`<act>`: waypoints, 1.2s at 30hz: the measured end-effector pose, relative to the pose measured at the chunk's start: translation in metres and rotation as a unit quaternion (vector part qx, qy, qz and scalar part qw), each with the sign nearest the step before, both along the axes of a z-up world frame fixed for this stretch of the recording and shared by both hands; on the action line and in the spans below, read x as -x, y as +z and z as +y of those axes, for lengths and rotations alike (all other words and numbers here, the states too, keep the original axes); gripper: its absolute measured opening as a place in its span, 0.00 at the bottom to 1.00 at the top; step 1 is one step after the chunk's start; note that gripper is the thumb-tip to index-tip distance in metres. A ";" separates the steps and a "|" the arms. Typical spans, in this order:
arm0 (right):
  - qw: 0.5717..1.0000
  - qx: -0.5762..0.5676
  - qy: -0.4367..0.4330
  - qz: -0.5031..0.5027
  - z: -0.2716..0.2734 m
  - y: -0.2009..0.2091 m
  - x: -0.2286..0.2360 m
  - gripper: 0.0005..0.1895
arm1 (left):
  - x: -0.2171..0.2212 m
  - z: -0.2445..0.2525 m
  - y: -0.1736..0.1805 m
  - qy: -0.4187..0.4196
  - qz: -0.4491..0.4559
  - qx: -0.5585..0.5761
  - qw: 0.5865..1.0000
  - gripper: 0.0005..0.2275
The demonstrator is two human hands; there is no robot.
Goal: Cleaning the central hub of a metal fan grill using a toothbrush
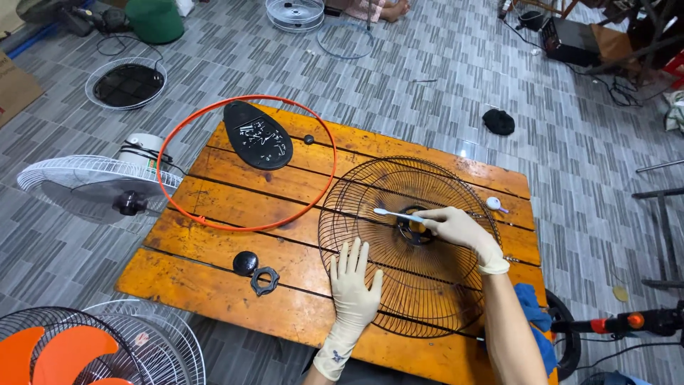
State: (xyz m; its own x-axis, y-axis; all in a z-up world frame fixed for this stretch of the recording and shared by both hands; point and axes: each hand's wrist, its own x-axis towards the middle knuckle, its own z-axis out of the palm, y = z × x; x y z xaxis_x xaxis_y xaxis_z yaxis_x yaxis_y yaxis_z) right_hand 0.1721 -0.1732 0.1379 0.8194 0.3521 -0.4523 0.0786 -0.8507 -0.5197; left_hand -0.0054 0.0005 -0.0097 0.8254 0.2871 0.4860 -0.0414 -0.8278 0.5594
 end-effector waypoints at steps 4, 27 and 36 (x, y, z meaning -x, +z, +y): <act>0.999 -0.021 0.016 -0.028 0.032 0.005 0.008 0.19 | 0.000 0.000 0.002 0.001 0.006 0.002 1.000 0.28; 0.975 0.156 -0.118 -0.105 -0.095 0.032 0.074 0.22 | 0.001 0.003 -0.003 -0.006 -0.006 -0.001 1.000 0.28; 0.879 0.084 -0.462 -0.086 -0.285 -0.082 0.246 0.17 | 0.000 0.005 -0.024 -0.015 0.005 -0.034 0.999 0.29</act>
